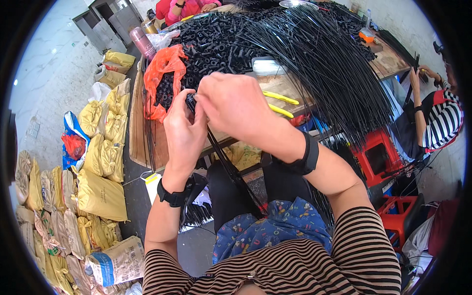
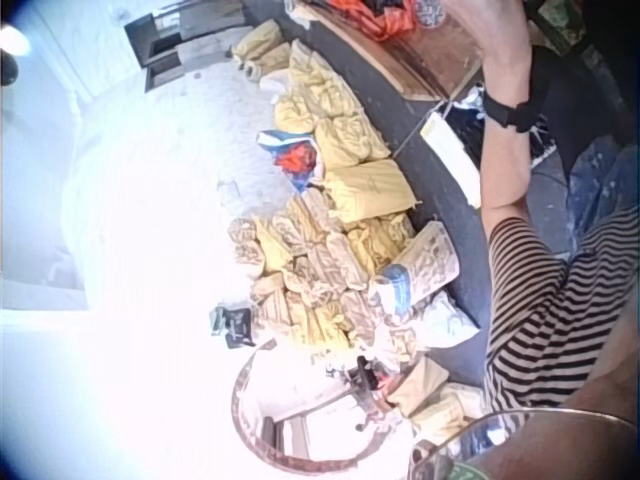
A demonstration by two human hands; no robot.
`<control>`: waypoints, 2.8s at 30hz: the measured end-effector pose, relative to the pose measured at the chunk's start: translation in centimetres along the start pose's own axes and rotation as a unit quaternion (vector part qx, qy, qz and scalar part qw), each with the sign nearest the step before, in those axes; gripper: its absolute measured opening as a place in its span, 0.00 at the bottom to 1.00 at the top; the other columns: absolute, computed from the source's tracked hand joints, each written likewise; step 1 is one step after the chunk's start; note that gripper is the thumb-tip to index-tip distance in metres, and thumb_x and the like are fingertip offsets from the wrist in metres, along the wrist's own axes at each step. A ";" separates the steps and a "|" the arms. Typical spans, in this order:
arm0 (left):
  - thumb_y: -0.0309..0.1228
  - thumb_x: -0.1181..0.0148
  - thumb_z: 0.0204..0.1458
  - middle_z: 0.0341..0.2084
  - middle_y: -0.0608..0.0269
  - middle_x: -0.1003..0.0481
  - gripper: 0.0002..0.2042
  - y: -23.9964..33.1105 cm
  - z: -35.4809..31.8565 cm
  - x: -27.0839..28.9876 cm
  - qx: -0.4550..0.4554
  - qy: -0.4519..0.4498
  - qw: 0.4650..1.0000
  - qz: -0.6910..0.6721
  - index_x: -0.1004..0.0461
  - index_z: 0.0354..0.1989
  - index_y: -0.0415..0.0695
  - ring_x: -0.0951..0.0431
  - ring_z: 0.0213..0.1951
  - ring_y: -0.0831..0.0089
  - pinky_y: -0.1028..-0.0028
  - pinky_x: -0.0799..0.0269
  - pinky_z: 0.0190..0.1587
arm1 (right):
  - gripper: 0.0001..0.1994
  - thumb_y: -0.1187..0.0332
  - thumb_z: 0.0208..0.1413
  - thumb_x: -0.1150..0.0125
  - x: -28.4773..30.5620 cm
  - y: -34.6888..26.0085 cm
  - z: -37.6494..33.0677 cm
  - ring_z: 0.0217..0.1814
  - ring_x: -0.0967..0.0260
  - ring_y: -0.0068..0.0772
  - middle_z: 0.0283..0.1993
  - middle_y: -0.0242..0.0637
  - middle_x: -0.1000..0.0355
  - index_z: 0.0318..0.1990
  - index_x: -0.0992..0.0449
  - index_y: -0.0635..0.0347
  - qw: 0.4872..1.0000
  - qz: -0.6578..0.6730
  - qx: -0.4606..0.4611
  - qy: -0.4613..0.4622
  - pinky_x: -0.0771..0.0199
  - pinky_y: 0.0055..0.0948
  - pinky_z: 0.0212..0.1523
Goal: Assembling components for umbrella manufacturing at a workbench.
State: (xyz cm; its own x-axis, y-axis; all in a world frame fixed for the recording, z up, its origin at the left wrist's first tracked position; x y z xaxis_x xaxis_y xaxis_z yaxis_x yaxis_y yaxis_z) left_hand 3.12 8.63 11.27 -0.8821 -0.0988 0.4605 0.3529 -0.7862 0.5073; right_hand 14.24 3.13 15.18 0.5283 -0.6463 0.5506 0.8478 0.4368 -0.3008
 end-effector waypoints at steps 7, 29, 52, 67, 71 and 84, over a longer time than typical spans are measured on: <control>0.22 0.43 0.53 0.22 0.65 0.30 0.11 -2.2 -0.3 -1.5 0.193 -0.068 0.910 -0.360 0.32 0.44 0.36 0.32 0.22 0.81 0.77 0.37 0.24 | 0.11 0.65 0.55 0.40 -3.2 4.7 -1.9 0.27 0.34 0.14 0.25 0.30 0.27 0.31 0.24 0.66 0.884 0.378 -0.254 -0.105 0.34 0.22 0.28; 0.36 0.50 0.60 0.25 0.68 0.33 0.12 -2.1 -1.2 -1.6 0.279 -0.095 0.769 -0.567 0.31 0.43 0.39 0.35 0.25 0.80 0.77 0.40 0.30 | 0.15 0.59 0.59 0.47 -2.7 7.5 -8.2 0.25 0.39 0.21 0.24 0.29 0.34 0.42 0.26 0.62 0.870 0.280 -0.354 -0.199 0.38 0.26 0.27; 0.40 0.54 0.62 0.29 0.65 0.30 0.18 -2.3 -1.3 -1.7 0.280 -0.070 0.815 -0.502 0.30 0.48 0.35 0.32 0.26 0.79 0.78 0.36 0.31 | 0.20 0.65 0.50 0.36 0.4 4.4 -3.6 0.29 0.28 0.37 0.28 0.38 0.27 0.51 0.31 0.57 0.986 -0.062 0.014 -0.157 0.31 0.32 0.26; 0.38 0.51 0.62 0.26 0.69 0.30 0.15 -3.0 -1.3 -1.2 0.266 -0.111 0.762 -0.581 0.27 0.46 0.39 0.35 0.23 0.82 0.79 0.40 0.27 | 0.21 0.63 0.49 0.39 2.8 3.1 -2.4 0.33 0.26 0.47 0.29 0.45 0.26 0.48 0.34 0.64 0.973 0.020 0.000 -0.230 0.27 0.38 0.34; 0.40 0.51 0.61 0.26 0.68 0.31 0.17 -2.8 -1.3 -1.2 0.297 -0.107 0.764 -0.563 0.29 0.47 0.38 0.37 0.23 0.80 0.78 0.42 0.29 | 0.20 0.59 0.54 0.41 0.2 3.1 -5.1 0.28 0.26 0.43 0.27 0.44 0.26 0.49 0.35 0.61 0.710 0.380 -0.395 -0.442 0.28 0.36 0.31; 0.40 0.52 0.62 0.25 0.67 0.30 0.18 -3.5 -1.0 -1.2 0.296 -0.121 0.759 -0.567 0.29 0.47 0.37 0.35 0.23 0.80 0.78 0.41 0.28 | 0.26 0.65 0.48 0.35 2.1 4.0 -2.8 0.25 0.27 0.38 0.29 0.41 0.27 0.54 0.36 0.64 0.975 0.047 0.030 -0.215 0.28 0.32 0.25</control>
State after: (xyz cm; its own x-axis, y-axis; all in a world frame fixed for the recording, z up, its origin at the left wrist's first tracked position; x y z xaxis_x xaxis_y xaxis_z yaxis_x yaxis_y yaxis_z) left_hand 2.62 10.95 8.21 -0.6662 0.6077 -0.4323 -0.4481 0.1371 0.8834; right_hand 18.87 1.74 13.00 0.5246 -0.2850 0.8023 0.7852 0.5263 -0.3265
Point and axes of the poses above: each hand's wrist, its own z-axis towards the middle knuckle, its own x-axis out of the back of the hand, y = z × x, the point moved 6 cm from there along z, towards the middle knuckle
